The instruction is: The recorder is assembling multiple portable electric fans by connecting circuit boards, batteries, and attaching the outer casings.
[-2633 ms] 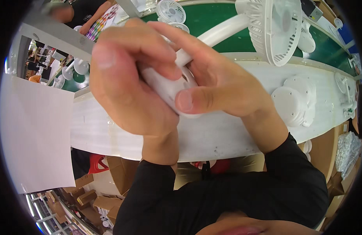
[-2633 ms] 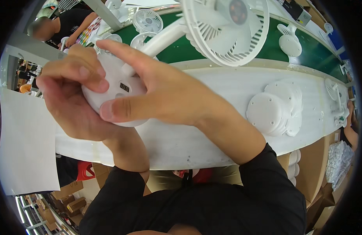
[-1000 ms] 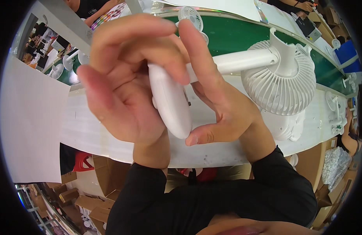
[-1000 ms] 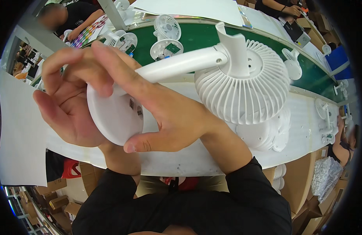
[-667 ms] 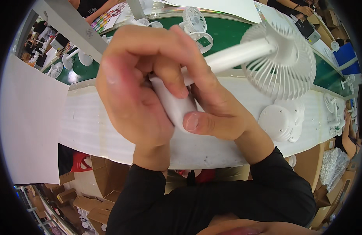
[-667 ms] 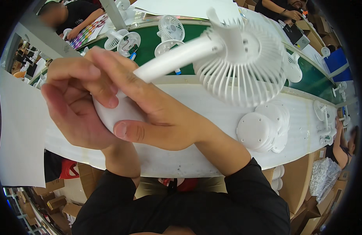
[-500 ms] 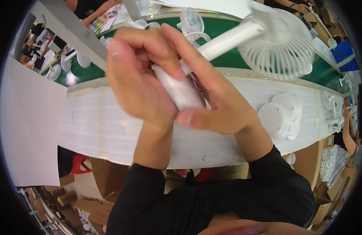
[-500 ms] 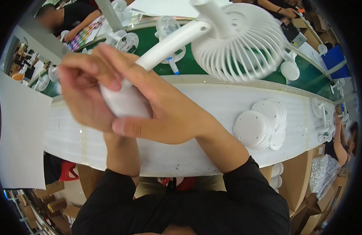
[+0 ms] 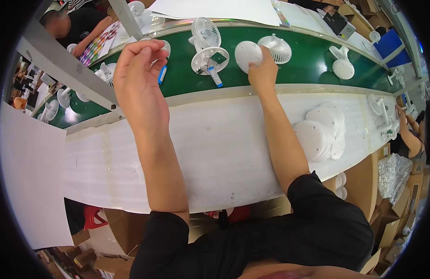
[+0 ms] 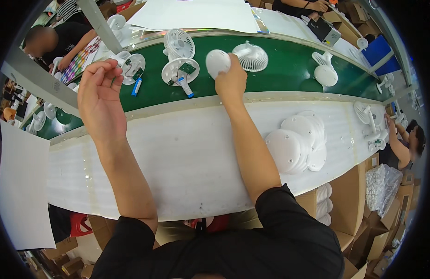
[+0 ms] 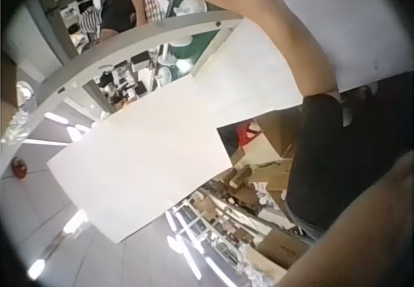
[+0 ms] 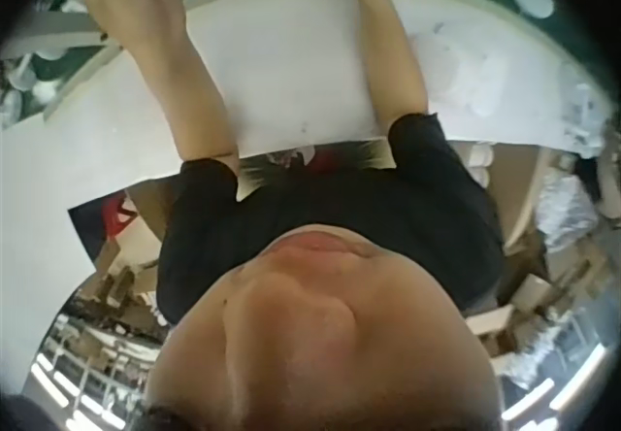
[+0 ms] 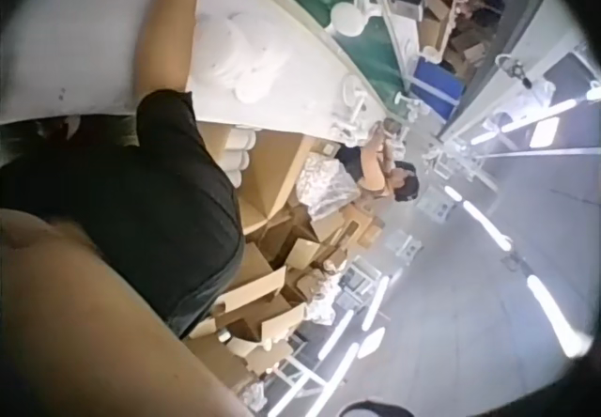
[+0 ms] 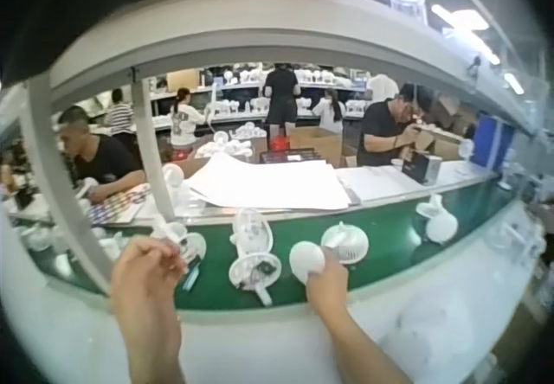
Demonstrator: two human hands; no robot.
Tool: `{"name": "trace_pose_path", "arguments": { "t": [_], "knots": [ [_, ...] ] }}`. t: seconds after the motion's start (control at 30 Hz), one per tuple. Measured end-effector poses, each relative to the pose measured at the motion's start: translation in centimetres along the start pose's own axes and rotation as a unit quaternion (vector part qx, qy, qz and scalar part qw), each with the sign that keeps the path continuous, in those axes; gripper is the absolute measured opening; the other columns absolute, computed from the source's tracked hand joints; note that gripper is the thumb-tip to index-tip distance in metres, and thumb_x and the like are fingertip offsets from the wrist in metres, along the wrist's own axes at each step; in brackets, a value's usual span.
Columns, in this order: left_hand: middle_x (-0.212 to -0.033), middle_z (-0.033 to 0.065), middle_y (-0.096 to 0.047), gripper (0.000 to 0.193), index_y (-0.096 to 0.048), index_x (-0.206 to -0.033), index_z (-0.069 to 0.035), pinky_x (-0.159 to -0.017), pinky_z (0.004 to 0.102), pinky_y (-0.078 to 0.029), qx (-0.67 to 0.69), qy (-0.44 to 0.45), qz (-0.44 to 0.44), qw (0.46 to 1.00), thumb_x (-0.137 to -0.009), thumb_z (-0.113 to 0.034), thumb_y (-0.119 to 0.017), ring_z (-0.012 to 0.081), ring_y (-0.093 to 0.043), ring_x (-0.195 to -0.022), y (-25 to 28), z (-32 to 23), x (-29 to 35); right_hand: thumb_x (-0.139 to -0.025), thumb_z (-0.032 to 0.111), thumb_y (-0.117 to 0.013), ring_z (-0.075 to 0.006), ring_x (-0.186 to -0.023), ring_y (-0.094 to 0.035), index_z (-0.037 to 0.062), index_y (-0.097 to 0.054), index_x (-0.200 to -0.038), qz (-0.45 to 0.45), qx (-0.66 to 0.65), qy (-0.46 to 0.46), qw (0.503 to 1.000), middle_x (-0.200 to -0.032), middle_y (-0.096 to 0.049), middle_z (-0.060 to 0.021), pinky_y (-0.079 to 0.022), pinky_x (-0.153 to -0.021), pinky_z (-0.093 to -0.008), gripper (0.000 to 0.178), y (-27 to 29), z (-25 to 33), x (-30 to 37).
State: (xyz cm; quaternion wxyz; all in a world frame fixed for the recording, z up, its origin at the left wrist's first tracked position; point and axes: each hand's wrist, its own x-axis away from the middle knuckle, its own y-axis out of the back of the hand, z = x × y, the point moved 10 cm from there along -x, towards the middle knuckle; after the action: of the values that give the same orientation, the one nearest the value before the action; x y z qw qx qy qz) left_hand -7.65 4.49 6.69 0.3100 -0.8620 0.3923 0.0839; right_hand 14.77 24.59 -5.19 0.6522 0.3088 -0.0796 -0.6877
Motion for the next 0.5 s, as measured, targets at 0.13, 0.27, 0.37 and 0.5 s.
{"name": "trace_pose_path", "arguments": {
  "t": [0.13, 0.27, 0.37, 0.5],
  "knots": [
    [-0.096, 0.0098, -0.066, 0.017, -0.065, -0.094, 0.0, -0.081, 0.0258, -0.044, 0.003, 0.017, 0.034, 0.999, -0.092, -0.009, -0.051, 0.0153, -0.057, -0.083, -0.7, 0.3, 0.0, -0.078, 0.008, -0.068, -0.0368, -0.121, -0.049, 0.0121, -0.054, -0.137, -0.108, 0.175, 0.102, 0.973, -0.131, -0.055, -0.0165, -0.038, -0.101, -0.05, 0.061, -0.1, 1.4, 1.1],
    [-0.089, 0.0085, -0.066, 0.017, -0.066, -0.091, 0.0, -0.078, 0.0255, -0.045, -0.08, 0.044, 0.072, 0.993, -0.09, -0.009, -0.052, 0.0149, -0.057, -0.078, -1.1, 0.8, 0.0, -0.078, 0.016, -0.071, -0.0359, -0.122, -0.049, 0.0186, -0.058, -0.135, -0.066, 0.083, 0.301, 0.948, -0.139, -0.049, -0.0117, -0.032, -0.104, -0.0531, 0.058, -3.8, 7.4, 4.2],
    [-0.087, 0.0079, -0.066, 0.017, -0.066, -0.09, 0.0, -0.077, 0.0254, -0.045, -0.08, 0.048, 0.064, 0.994, -0.09, -0.01, -0.052, 0.0146, -0.057, -0.077, -0.8, 0.7, -0.2, -0.079, 0.02, -0.072, -0.0338, -0.121, -0.049, 0.0172, -0.065, -0.124, -0.025, 0.172, 0.355, 0.919, -0.132, -0.054, -0.0119, -0.033, -0.103, -0.0525, 0.046, -6.2, 11.4, 5.0],
    [-0.086, 0.0073, -0.066, 0.017, -0.067, -0.089, 0.0, -0.075, 0.0253, -0.046, -0.082, 0.039, 0.064, 0.994, -0.09, -0.01, -0.053, 0.0143, -0.057, -0.076, -0.4, -0.5, -0.4, -0.081, 0.019, -0.072, -0.0299, -0.11, -0.056, 0.0149, -0.069, -0.113, 0.293, 0.288, 0.305, 0.859, -0.119, -0.061, -0.0115, -0.042, -0.095, -0.0449, 0.032, -10.1, 12.0, 1.2]
  ]
}}
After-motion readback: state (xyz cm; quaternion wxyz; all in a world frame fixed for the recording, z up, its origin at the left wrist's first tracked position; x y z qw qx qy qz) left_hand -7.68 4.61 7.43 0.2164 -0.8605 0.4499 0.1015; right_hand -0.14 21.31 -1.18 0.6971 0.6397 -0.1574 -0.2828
